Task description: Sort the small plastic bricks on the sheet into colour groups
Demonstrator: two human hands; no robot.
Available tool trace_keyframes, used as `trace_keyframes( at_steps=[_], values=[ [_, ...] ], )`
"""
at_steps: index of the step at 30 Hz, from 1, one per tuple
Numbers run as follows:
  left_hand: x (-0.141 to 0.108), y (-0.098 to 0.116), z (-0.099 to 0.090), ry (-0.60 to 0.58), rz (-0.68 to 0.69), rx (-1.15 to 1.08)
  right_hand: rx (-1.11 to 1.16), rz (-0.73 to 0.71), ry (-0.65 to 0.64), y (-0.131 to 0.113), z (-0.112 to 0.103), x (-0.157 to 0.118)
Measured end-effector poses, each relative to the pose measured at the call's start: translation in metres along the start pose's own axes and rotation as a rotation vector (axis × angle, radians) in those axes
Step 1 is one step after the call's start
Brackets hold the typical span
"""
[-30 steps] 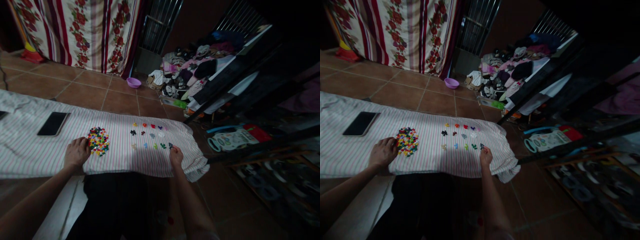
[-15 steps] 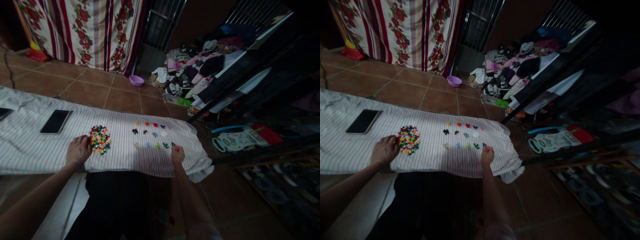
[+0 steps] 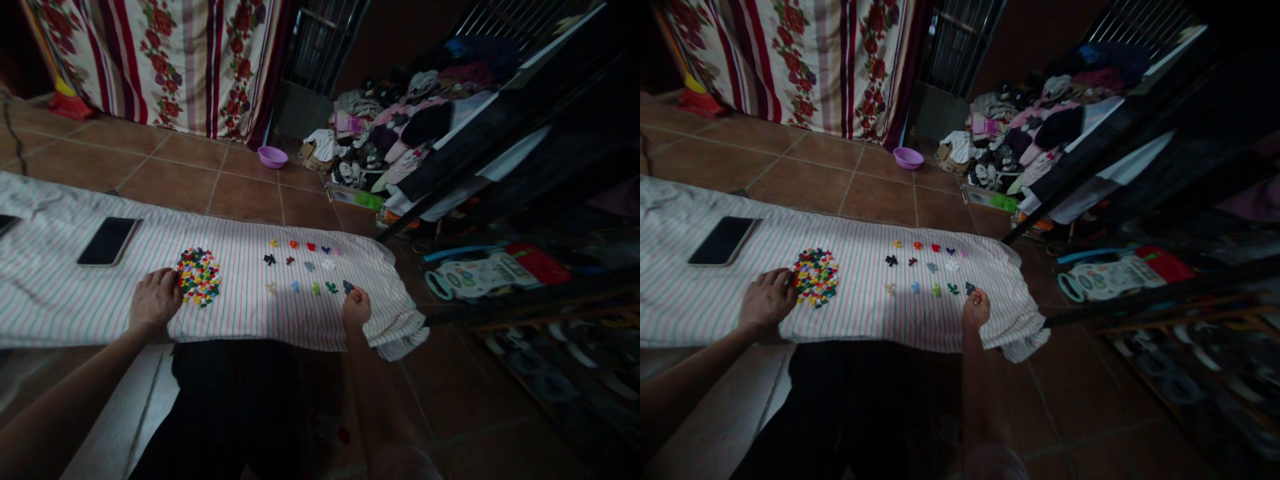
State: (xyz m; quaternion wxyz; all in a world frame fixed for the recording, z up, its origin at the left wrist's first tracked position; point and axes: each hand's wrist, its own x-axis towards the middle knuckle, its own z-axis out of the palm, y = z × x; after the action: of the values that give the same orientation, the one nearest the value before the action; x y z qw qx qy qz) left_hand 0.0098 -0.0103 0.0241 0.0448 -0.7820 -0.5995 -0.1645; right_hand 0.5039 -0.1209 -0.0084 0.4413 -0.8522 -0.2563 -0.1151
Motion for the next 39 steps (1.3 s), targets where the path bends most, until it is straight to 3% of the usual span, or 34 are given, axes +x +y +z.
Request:
trace_keyframes(
  at_steps=[4,8,39],
  values=[
    [0.001,0.001,-0.002,-0.01,-0.003,0.002,0.008,-0.062,0.024,-0.001,-0.006,-0.006],
    [0.0,0.003,-0.004,-0.016,-0.007,0.007,0.03,-0.169,-0.057,0.003,-0.01,-0.012],
    [-0.001,0.001,-0.002,0.027,0.015,0.011,-0.152,-0.318,-0.171,0.01,0.0,-0.012]
  ],
)
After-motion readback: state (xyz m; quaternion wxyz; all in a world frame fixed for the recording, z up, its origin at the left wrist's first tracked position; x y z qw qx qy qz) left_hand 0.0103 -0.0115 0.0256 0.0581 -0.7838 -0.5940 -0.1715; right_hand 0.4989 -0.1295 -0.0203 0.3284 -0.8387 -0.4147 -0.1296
